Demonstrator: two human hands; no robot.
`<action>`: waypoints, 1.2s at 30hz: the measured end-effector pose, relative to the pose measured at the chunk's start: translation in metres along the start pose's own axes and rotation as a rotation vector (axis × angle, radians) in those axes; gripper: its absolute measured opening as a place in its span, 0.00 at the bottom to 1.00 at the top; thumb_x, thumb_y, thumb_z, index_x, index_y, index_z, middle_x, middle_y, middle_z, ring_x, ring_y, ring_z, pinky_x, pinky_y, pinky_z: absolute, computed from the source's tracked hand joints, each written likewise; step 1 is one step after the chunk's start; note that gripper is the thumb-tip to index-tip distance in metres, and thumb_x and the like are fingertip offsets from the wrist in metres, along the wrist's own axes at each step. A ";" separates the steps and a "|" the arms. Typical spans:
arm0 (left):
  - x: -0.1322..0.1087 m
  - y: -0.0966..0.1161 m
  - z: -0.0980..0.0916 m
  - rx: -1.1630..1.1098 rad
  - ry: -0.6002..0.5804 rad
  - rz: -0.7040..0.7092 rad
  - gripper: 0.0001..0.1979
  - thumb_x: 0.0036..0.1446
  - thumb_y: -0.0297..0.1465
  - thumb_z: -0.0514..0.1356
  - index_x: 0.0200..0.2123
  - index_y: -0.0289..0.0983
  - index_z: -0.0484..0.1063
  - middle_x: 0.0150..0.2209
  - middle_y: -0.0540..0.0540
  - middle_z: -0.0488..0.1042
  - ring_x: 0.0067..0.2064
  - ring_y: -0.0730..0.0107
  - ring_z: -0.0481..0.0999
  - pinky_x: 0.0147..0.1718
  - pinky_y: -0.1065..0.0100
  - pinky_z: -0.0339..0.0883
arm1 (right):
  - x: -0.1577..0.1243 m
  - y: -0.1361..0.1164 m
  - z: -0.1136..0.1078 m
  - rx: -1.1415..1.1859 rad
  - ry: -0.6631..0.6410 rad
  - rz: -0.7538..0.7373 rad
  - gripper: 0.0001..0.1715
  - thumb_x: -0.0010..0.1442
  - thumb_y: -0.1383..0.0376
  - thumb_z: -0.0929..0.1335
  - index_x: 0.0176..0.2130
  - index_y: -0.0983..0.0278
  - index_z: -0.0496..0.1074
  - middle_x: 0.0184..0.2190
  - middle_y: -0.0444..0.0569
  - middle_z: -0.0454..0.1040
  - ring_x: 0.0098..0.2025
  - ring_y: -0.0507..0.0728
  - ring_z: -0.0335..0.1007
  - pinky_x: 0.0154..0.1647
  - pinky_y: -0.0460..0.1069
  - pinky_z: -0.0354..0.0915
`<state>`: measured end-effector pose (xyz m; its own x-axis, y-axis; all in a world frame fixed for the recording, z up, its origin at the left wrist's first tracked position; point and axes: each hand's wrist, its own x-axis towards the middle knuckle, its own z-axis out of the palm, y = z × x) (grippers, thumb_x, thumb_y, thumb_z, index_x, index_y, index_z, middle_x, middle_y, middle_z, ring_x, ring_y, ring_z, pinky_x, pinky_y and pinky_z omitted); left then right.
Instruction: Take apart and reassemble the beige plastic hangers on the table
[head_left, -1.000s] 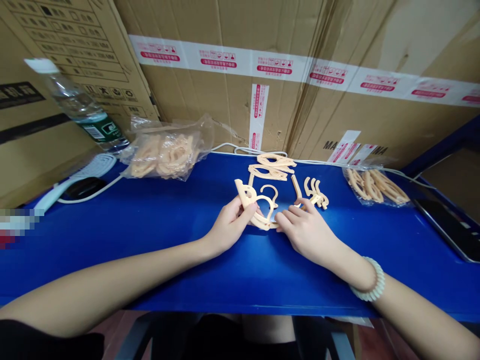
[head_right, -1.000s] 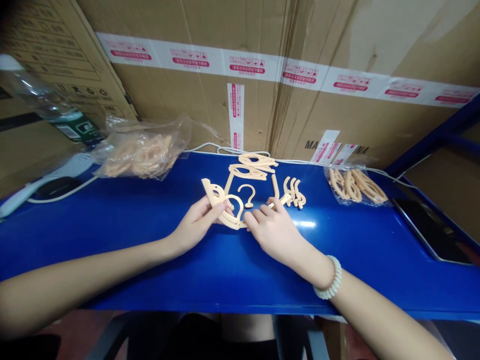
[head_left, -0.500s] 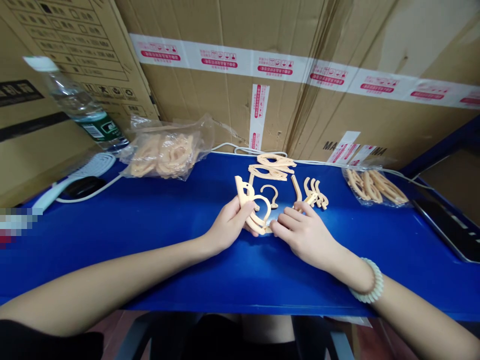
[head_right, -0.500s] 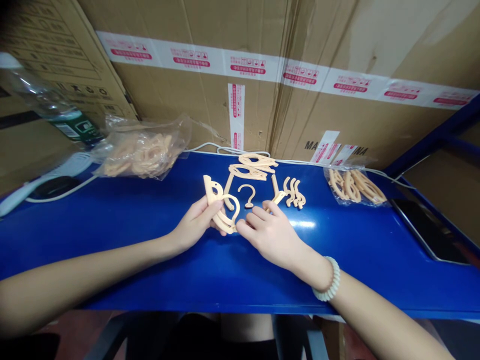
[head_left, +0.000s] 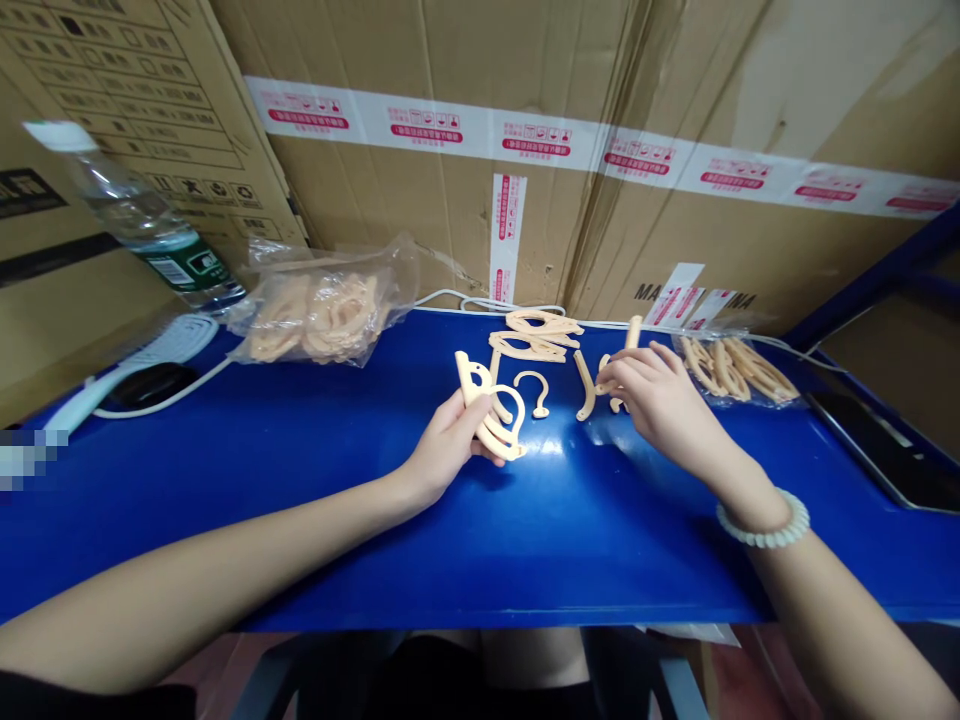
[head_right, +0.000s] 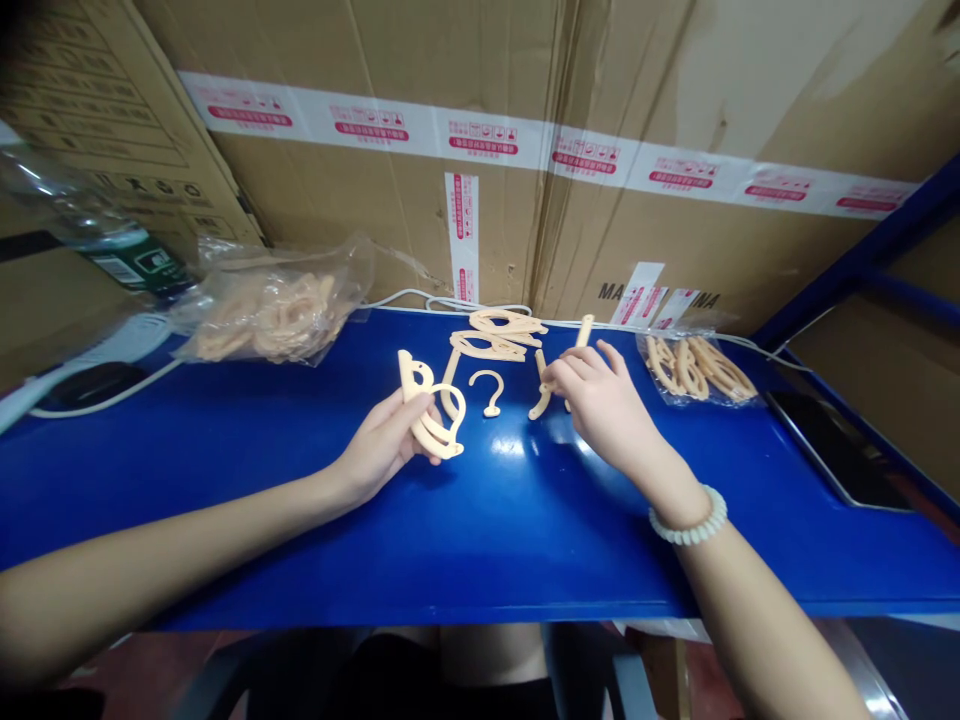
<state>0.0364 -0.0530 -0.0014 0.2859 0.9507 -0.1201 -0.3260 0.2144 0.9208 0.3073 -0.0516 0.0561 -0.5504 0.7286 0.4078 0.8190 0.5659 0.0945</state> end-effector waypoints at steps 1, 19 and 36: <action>0.000 0.000 0.000 -0.003 0.001 0.001 0.16 0.58 0.41 0.65 0.34 0.35 0.66 0.24 0.50 0.74 0.23 0.68 0.77 0.18 0.71 0.72 | -0.001 0.002 0.003 -0.005 -0.047 0.002 0.11 0.67 0.75 0.61 0.42 0.63 0.70 0.44 0.55 0.76 0.51 0.64 0.68 0.56 0.60 0.57; 0.002 -0.004 -0.002 0.009 -0.022 0.016 0.18 0.56 0.44 0.66 0.34 0.34 0.67 0.24 0.49 0.75 0.24 0.68 0.78 0.19 0.72 0.73 | -0.002 -0.006 0.011 0.116 -0.301 0.196 0.17 0.64 0.77 0.61 0.45 0.66 0.74 0.41 0.56 0.76 0.39 0.60 0.74 0.41 0.51 0.67; -0.004 0.000 0.000 0.188 -0.233 0.018 0.15 0.52 0.32 0.68 0.39 0.34 0.67 0.33 0.50 0.74 0.31 0.73 0.76 0.32 0.71 0.73 | 0.002 -0.052 -0.001 0.309 0.000 -0.184 0.18 0.69 0.72 0.61 0.56 0.65 0.69 0.53 0.61 0.71 0.54 0.64 0.69 0.51 0.58 0.70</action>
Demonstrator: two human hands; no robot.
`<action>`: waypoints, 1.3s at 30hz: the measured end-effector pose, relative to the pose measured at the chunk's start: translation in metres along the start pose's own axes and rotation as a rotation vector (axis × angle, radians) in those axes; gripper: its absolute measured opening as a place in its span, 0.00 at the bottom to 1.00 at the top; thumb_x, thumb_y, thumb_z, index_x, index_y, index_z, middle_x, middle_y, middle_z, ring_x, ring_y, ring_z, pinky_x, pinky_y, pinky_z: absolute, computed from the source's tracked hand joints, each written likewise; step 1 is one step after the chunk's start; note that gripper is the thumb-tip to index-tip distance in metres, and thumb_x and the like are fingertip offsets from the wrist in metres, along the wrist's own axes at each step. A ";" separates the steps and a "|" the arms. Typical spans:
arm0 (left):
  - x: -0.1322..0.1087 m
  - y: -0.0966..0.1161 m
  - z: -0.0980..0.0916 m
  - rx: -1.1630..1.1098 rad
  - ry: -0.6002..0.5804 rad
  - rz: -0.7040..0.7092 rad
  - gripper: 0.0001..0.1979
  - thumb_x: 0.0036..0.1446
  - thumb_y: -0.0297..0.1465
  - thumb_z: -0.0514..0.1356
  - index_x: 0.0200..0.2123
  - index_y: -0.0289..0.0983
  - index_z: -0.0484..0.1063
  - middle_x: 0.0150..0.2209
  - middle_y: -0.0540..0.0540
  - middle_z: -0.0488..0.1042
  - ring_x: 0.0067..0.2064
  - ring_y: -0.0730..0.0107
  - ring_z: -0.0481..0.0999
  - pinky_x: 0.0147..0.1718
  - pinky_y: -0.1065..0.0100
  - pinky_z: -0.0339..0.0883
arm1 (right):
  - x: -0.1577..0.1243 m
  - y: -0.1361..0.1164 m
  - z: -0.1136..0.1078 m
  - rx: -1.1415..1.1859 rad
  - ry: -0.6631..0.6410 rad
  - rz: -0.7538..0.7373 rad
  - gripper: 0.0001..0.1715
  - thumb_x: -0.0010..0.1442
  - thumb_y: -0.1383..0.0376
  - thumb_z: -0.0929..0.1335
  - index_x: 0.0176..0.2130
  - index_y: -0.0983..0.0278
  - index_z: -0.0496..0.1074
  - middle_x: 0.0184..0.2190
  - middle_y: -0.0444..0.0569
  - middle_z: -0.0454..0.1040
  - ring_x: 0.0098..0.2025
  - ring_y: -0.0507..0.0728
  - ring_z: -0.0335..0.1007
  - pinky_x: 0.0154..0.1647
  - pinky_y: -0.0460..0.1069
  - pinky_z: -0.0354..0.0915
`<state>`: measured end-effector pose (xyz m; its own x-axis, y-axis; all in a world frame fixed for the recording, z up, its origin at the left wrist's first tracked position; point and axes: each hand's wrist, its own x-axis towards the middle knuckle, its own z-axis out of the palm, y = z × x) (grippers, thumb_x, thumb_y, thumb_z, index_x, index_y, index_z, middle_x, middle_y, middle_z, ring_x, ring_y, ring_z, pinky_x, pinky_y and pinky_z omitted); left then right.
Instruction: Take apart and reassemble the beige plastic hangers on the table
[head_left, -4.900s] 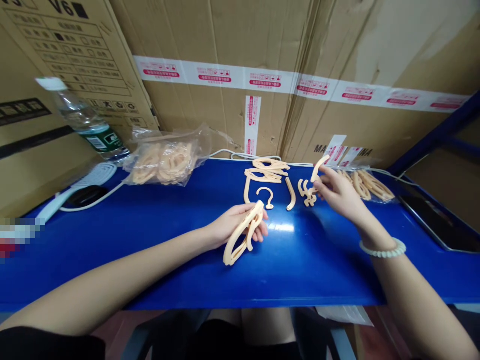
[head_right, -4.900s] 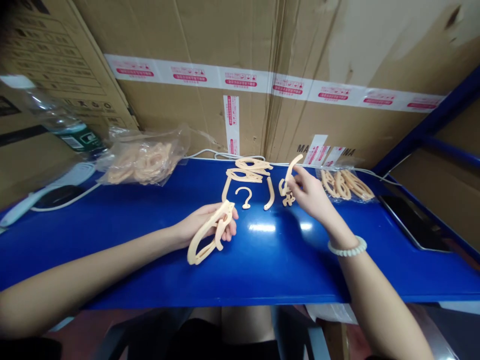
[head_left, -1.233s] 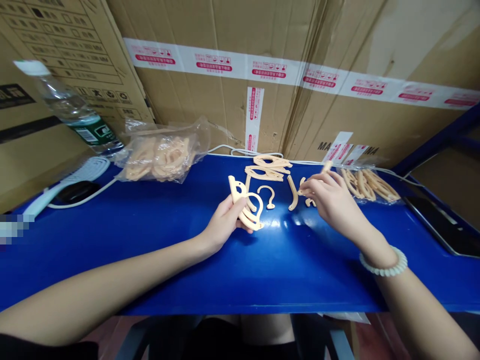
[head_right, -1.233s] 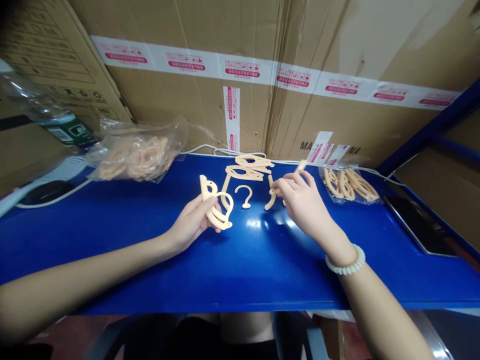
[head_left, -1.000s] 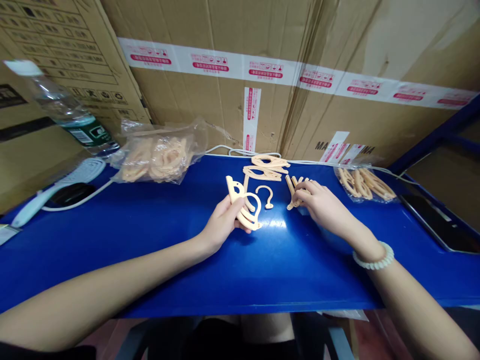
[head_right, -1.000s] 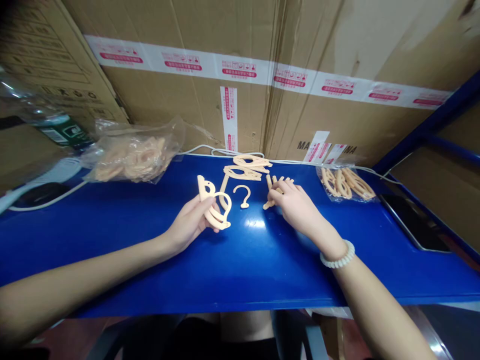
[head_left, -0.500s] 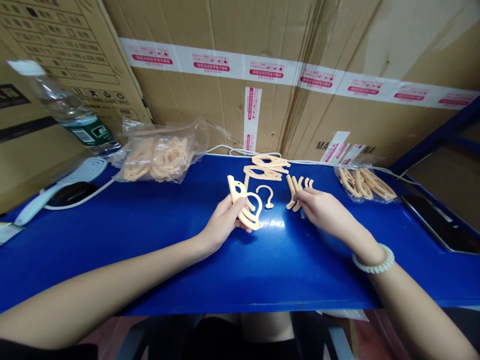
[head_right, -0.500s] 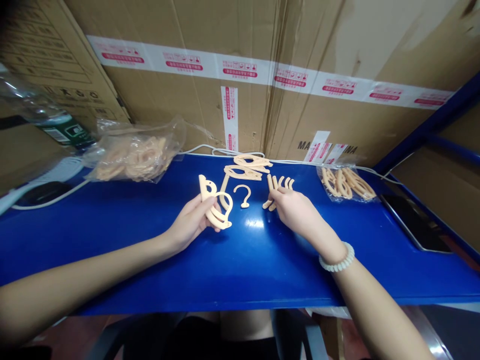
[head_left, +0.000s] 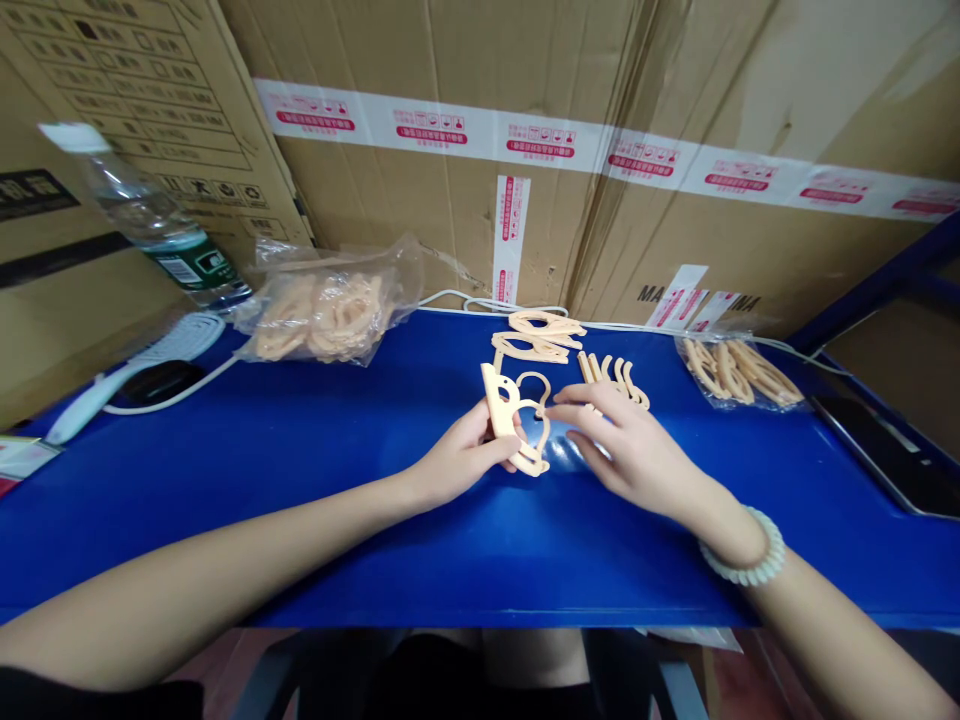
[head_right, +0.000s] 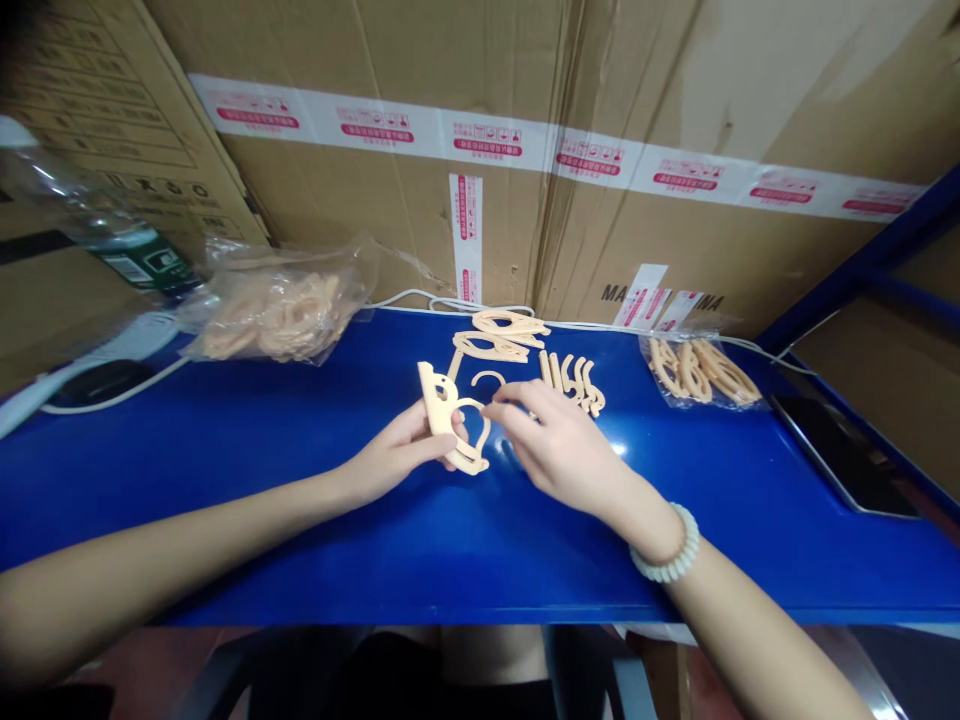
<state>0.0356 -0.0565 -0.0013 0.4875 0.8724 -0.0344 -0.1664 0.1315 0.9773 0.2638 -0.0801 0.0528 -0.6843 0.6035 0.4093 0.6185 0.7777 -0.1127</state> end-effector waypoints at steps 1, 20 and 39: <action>0.000 -0.001 0.000 0.007 -0.010 0.013 0.16 0.52 0.32 0.68 0.41 0.34 0.68 0.34 0.49 0.74 0.33 0.71 0.76 0.32 0.70 0.73 | 0.001 -0.006 0.001 0.002 -0.001 -0.030 0.18 0.69 0.73 0.61 0.56 0.65 0.69 0.55 0.62 0.69 0.56 0.65 0.68 0.52 0.59 0.69; -0.009 0.004 0.000 0.340 0.021 0.209 0.16 0.65 0.39 0.58 0.50 0.36 0.74 0.38 0.46 0.77 0.36 0.68 0.75 0.34 0.71 0.69 | -0.002 -0.009 0.012 0.949 0.054 0.321 0.28 0.63 0.70 0.66 0.60 0.57 0.67 0.66 0.53 0.63 0.69 0.63 0.58 0.67 0.62 0.60; -0.010 -0.004 -0.007 1.285 0.033 0.580 0.17 0.71 0.33 0.48 0.50 0.38 0.75 0.43 0.41 0.81 0.41 0.61 0.80 0.36 0.67 0.68 | -0.002 -0.002 0.036 1.310 -0.182 0.619 0.22 0.66 0.50 0.69 0.47 0.63 0.63 0.25 0.44 0.78 0.19 0.51 0.70 0.22 0.45 0.64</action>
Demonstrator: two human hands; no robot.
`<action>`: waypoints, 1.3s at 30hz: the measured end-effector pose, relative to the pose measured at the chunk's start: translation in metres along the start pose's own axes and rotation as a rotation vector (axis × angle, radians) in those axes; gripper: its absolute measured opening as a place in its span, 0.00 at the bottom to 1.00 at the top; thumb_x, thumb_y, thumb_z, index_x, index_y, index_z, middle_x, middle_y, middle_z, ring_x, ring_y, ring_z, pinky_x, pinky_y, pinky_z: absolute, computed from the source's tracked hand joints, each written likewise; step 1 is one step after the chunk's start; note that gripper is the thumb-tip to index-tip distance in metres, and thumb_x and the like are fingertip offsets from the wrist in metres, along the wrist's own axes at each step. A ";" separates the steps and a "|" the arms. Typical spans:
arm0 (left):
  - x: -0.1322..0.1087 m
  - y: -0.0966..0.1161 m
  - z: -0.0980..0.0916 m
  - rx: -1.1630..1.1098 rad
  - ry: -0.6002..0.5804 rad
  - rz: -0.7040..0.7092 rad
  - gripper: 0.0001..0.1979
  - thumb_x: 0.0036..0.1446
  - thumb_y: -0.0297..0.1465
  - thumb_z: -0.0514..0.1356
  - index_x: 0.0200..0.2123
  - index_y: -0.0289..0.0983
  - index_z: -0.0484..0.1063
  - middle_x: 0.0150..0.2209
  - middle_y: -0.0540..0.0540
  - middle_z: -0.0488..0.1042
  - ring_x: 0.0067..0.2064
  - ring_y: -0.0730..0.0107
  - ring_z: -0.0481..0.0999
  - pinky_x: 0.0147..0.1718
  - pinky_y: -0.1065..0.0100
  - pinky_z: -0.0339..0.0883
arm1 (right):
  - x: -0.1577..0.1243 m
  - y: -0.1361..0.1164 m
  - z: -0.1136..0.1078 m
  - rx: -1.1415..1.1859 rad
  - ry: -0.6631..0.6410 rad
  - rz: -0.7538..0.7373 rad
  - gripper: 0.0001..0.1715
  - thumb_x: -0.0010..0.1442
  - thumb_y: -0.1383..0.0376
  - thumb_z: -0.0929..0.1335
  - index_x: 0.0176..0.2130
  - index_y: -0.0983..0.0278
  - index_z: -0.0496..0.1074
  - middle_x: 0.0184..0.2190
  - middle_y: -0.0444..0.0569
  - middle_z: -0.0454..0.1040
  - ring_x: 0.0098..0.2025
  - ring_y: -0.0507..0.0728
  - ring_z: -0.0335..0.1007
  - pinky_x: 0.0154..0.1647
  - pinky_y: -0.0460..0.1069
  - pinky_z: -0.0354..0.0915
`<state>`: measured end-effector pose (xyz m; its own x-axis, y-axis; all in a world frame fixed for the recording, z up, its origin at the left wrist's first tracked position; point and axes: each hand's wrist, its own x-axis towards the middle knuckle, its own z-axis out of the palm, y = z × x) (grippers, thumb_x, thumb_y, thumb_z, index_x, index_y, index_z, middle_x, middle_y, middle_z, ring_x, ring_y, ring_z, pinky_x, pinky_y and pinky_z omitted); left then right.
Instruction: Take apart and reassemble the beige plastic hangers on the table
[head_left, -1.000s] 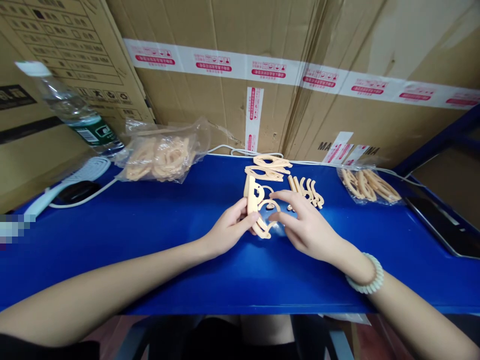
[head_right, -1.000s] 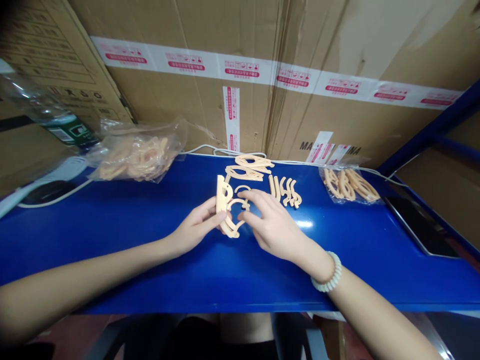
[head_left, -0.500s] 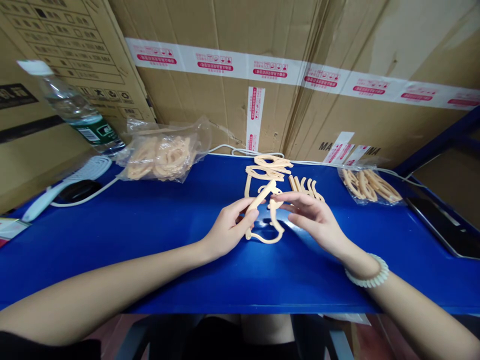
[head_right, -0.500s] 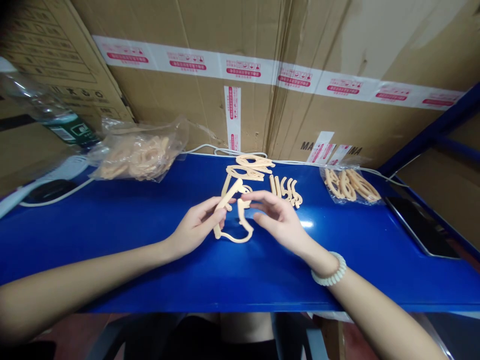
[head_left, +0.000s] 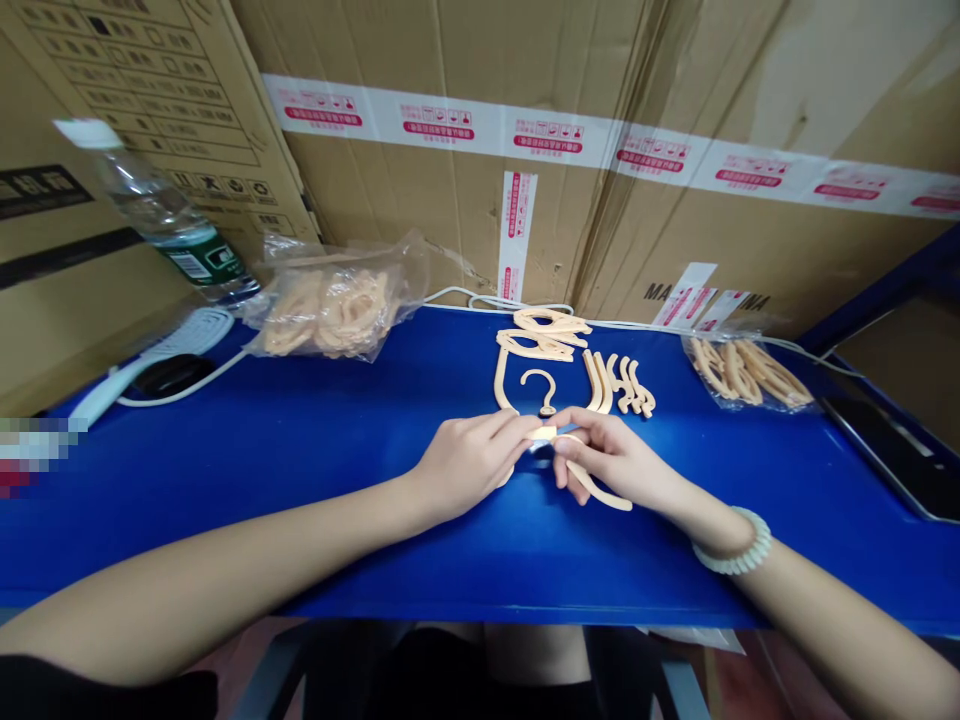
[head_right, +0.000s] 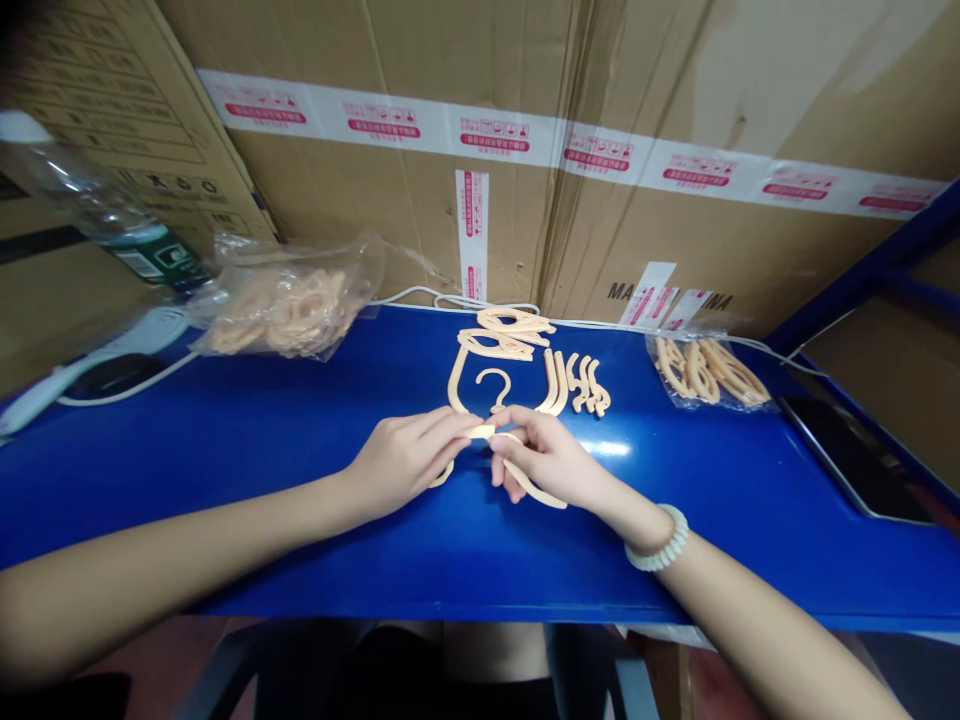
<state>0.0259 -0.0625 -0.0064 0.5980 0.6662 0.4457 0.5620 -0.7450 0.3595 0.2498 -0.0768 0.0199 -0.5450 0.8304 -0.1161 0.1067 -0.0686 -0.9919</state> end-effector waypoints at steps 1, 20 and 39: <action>0.000 0.000 0.000 0.047 -0.009 0.014 0.17 0.71 0.33 0.48 0.49 0.37 0.75 0.41 0.42 0.81 0.39 0.62 0.80 0.33 0.68 0.67 | 0.000 0.000 0.000 0.014 -0.007 0.012 0.22 0.65 0.50 0.69 0.46 0.63 0.63 0.25 0.44 0.78 0.18 0.51 0.70 0.21 0.45 0.64; 0.003 0.001 -0.008 0.376 -0.054 0.150 0.16 0.68 0.28 0.49 0.29 0.36 0.70 0.20 0.46 0.71 0.18 0.70 0.64 0.20 0.67 0.38 | -0.006 -0.004 0.011 -0.326 0.104 0.003 0.24 0.69 0.49 0.65 0.33 0.65 0.73 0.18 0.44 0.73 0.14 0.50 0.64 0.16 0.45 0.58; 0.003 0.009 -0.018 0.263 -0.041 0.108 0.22 0.72 0.35 0.45 0.28 0.36 0.70 0.20 0.46 0.67 0.19 0.72 0.58 0.21 0.67 0.38 | -0.013 -0.010 0.021 -0.799 0.273 -0.314 0.20 0.72 0.58 0.62 0.29 0.62 0.67 0.19 0.43 0.71 0.19 0.51 0.64 0.25 0.46 0.58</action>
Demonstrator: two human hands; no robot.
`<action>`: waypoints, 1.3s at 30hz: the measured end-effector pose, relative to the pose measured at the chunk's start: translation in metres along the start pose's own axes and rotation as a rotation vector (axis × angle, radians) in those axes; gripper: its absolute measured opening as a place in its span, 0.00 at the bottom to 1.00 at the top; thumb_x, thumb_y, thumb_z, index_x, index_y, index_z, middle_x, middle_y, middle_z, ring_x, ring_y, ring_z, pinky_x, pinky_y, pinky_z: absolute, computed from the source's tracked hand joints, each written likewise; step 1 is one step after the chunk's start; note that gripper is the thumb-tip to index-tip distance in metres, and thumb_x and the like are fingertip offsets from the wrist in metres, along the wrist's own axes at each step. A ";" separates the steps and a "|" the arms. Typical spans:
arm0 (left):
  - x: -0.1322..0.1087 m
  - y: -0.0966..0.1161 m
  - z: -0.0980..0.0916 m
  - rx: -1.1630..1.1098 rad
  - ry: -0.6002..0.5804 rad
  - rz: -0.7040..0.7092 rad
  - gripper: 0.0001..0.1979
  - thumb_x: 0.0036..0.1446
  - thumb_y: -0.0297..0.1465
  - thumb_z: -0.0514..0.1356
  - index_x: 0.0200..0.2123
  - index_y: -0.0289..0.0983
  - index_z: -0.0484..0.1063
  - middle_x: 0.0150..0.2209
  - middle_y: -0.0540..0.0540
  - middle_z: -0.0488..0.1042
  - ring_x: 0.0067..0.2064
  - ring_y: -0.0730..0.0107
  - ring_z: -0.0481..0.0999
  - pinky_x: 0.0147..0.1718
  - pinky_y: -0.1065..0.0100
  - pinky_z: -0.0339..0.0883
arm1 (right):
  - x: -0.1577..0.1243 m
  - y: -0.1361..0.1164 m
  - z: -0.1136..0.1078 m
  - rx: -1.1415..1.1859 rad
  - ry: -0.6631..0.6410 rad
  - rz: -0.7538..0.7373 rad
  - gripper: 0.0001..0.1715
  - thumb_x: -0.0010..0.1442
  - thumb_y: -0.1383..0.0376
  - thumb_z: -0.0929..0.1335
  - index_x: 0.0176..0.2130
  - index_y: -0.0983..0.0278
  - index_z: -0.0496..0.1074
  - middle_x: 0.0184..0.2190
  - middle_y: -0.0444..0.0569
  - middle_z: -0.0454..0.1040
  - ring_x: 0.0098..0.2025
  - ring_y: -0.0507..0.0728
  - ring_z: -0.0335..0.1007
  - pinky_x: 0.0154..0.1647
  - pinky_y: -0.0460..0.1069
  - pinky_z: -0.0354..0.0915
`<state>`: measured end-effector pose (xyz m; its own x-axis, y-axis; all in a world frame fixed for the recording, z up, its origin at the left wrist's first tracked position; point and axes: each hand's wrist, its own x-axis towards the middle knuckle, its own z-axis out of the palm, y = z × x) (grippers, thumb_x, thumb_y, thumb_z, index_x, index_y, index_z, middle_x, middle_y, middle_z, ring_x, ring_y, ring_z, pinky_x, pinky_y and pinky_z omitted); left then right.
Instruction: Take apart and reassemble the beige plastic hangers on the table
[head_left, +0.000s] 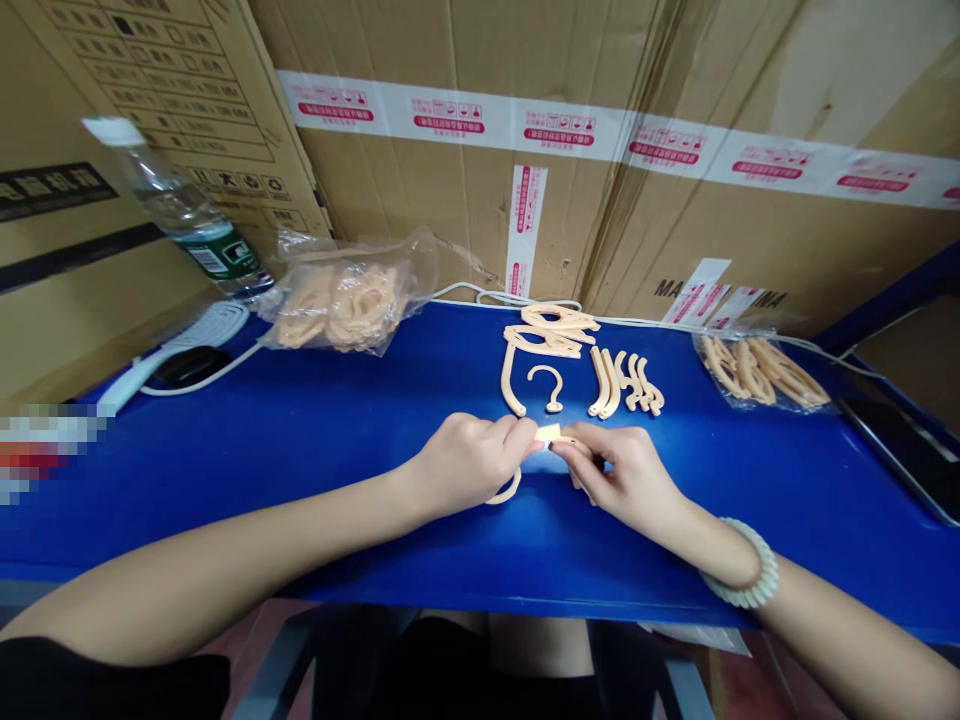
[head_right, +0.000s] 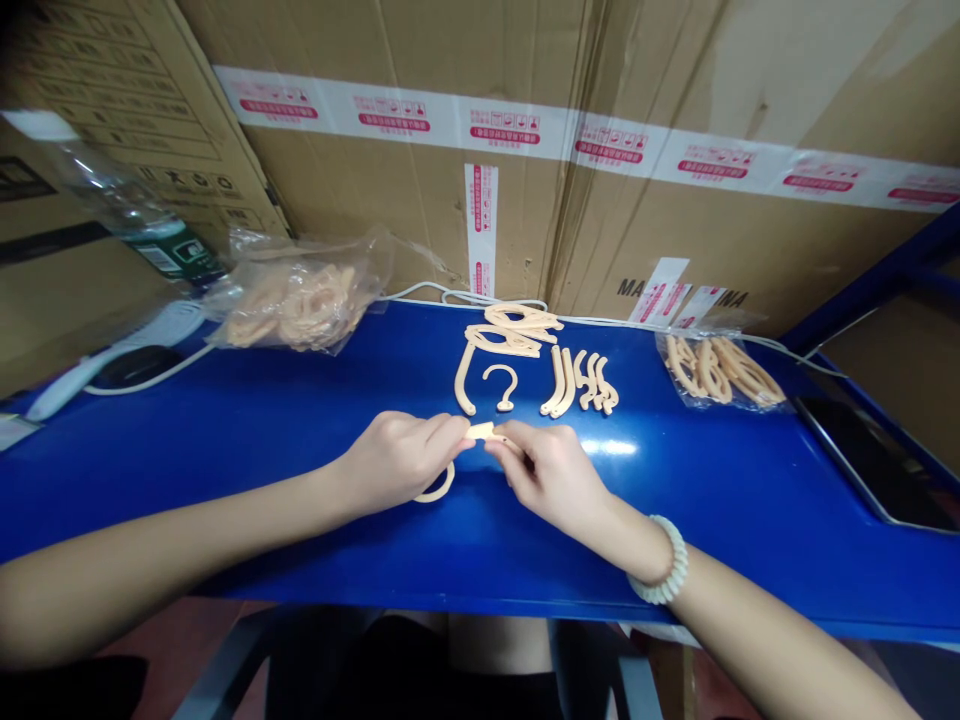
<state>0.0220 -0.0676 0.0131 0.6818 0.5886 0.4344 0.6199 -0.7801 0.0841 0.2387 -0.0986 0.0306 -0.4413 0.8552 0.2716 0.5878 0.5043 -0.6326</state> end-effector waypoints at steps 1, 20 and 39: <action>0.000 0.000 -0.001 -0.011 0.002 -0.005 0.22 0.72 0.36 0.45 0.28 0.36 0.70 0.21 0.46 0.67 0.19 0.72 0.59 0.21 0.67 0.38 | 0.000 -0.001 0.000 -0.008 0.012 -0.013 0.20 0.72 0.58 0.62 0.29 0.62 0.67 0.19 0.43 0.71 0.19 0.51 0.64 0.25 0.46 0.58; 0.007 -0.013 0.005 -1.059 0.019 -0.622 0.17 0.68 0.43 0.52 0.43 0.36 0.71 0.22 0.55 0.65 0.20 0.77 0.64 0.22 0.73 0.58 | 0.021 0.039 -0.074 -0.094 0.597 -0.076 0.09 0.64 0.62 0.72 0.31 0.61 0.78 0.36 0.51 0.80 0.39 0.59 0.76 0.30 0.49 0.68; 0.016 -0.014 0.001 -1.445 0.285 -0.935 0.16 0.54 0.41 0.64 0.38 0.35 0.70 0.24 0.48 0.78 0.29 0.66 0.79 0.36 0.66 0.72 | 0.019 0.087 -0.085 -0.797 -0.025 0.109 0.22 0.52 0.82 0.62 0.38 0.66 0.80 0.39 0.56 0.79 0.42 0.64 0.77 0.41 0.54 0.72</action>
<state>0.0244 -0.0470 0.0177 0.1445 0.9838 -0.1058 -0.1926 0.1328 0.9723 0.3394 -0.0283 0.0426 -0.3636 0.9063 0.2156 0.9312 0.3603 0.0558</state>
